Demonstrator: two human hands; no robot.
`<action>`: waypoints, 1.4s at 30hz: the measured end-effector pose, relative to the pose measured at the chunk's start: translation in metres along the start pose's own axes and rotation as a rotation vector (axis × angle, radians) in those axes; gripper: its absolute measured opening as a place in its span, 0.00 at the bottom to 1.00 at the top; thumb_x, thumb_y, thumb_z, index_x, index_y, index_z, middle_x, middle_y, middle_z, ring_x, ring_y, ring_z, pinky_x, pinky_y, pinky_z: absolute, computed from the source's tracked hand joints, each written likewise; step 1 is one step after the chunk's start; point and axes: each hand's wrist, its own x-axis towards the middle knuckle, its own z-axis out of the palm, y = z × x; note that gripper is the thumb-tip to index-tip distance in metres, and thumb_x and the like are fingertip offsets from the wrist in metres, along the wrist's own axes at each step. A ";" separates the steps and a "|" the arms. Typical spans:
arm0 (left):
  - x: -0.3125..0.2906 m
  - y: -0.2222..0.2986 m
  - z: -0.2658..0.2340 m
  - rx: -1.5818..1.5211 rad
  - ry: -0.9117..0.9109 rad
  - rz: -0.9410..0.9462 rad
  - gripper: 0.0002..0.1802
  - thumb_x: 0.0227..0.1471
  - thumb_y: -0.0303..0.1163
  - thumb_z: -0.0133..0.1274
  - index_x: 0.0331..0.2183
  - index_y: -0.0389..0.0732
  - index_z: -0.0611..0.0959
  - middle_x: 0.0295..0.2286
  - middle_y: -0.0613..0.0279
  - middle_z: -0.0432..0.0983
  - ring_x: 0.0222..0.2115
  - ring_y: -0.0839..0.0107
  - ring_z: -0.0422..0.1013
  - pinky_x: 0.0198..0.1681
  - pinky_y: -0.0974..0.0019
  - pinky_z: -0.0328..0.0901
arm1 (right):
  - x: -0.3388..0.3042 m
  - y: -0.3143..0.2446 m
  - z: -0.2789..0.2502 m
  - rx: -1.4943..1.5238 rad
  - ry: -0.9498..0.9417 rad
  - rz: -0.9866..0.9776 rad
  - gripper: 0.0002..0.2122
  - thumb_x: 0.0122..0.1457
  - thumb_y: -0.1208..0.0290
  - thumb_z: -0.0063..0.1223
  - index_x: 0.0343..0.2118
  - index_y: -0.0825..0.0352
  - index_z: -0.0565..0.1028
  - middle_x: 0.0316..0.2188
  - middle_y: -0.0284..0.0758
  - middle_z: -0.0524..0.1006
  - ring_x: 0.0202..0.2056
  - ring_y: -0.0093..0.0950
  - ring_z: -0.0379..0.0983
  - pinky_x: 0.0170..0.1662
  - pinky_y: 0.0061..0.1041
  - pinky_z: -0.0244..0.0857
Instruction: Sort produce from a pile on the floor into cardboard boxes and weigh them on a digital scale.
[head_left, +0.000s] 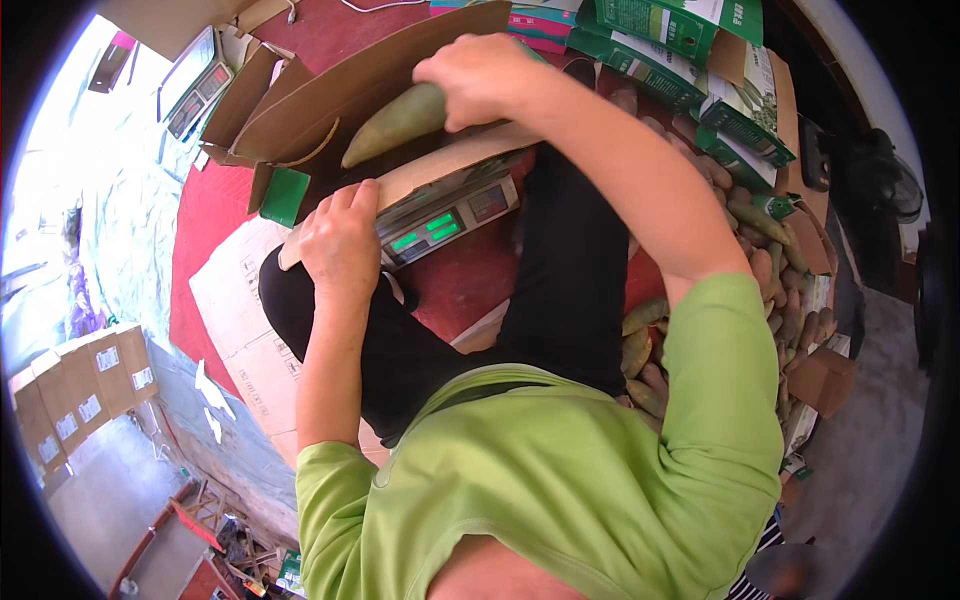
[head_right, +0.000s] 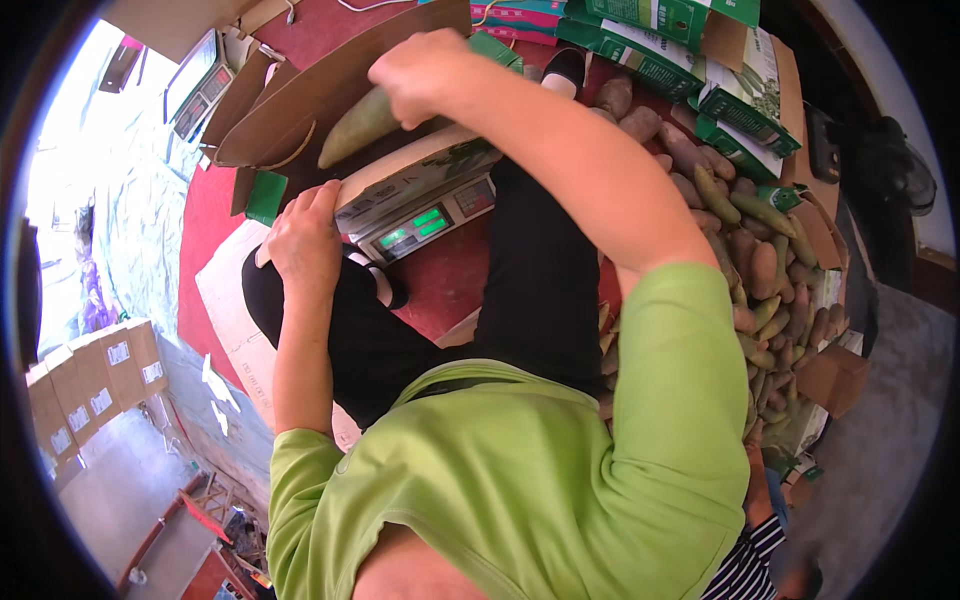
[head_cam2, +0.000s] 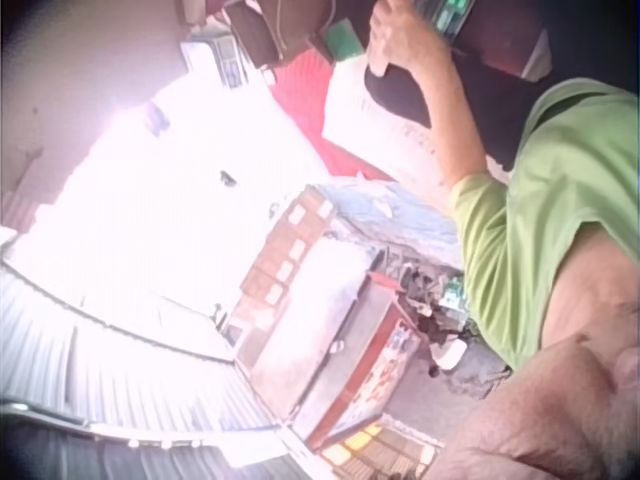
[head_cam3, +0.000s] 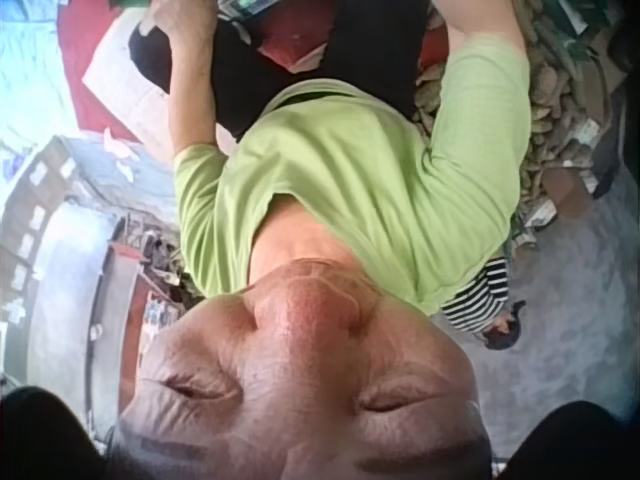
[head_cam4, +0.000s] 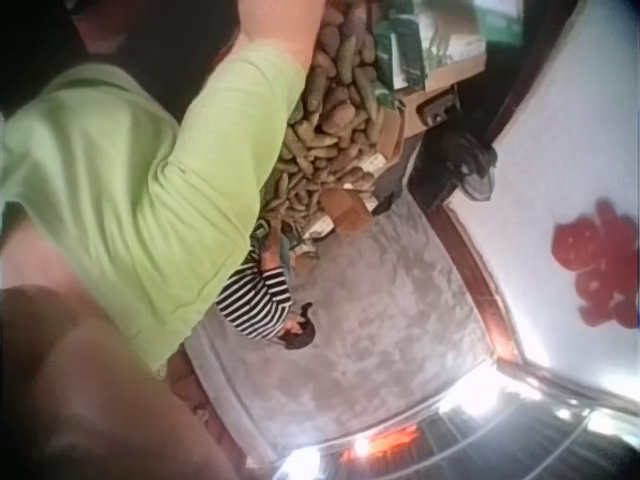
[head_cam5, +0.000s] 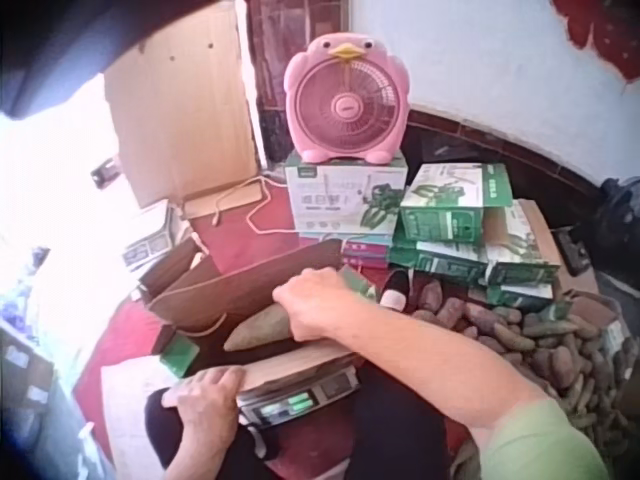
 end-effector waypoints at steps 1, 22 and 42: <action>-0.001 -0.001 0.000 0.002 -0.004 0.000 0.12 0.42 0.25 0.49 0.34 0.45 0.78 0.30 0.66 0.77 0.33 0.65 0.74 0.36 0.62 0.68 | 0.016 -0.008 0.012 -0.009 -0.072 -0.011 0.27 0.40 0.64 0.63 0.48 0.54 0.73 0.43 0.33 0.76 0.47 0.34 0.71 0.46 0.36 0.67; 0.026 -0.007 -0.037 -0.512 -0.336 -0.190 0.11 0.48 0.30 0.53 0.36 0.40 0.82 0.30 0.53 0.77 0.32 0.57 0.74 0.36 0.61 0.66 | -0.109 0.102 0.066 1.034 0.583 0.140 0.11 0.57 0.74 0.50 0.43 0.68 0.75 0.36 0.32 0.77 0.37 0.18 0.72 0.41 0.19 0.67; 0.074 -0.061 -0.019 0.145 -0.768 -0.115 0.14 0.47 0.40 0.55 0.34 0.42 0.83 0.30 0.49 0.78 0.35 0.54 0.74 0.38 0.56 0.66 | -0.026 0.110 0.015 0.890 -0.071 -0.004 0.17 0.53 0.70 0.53 0.46 0.67 0.73 0.39 0.36 0.77 0.30 0.22 0.71 0.32 0.22 0.68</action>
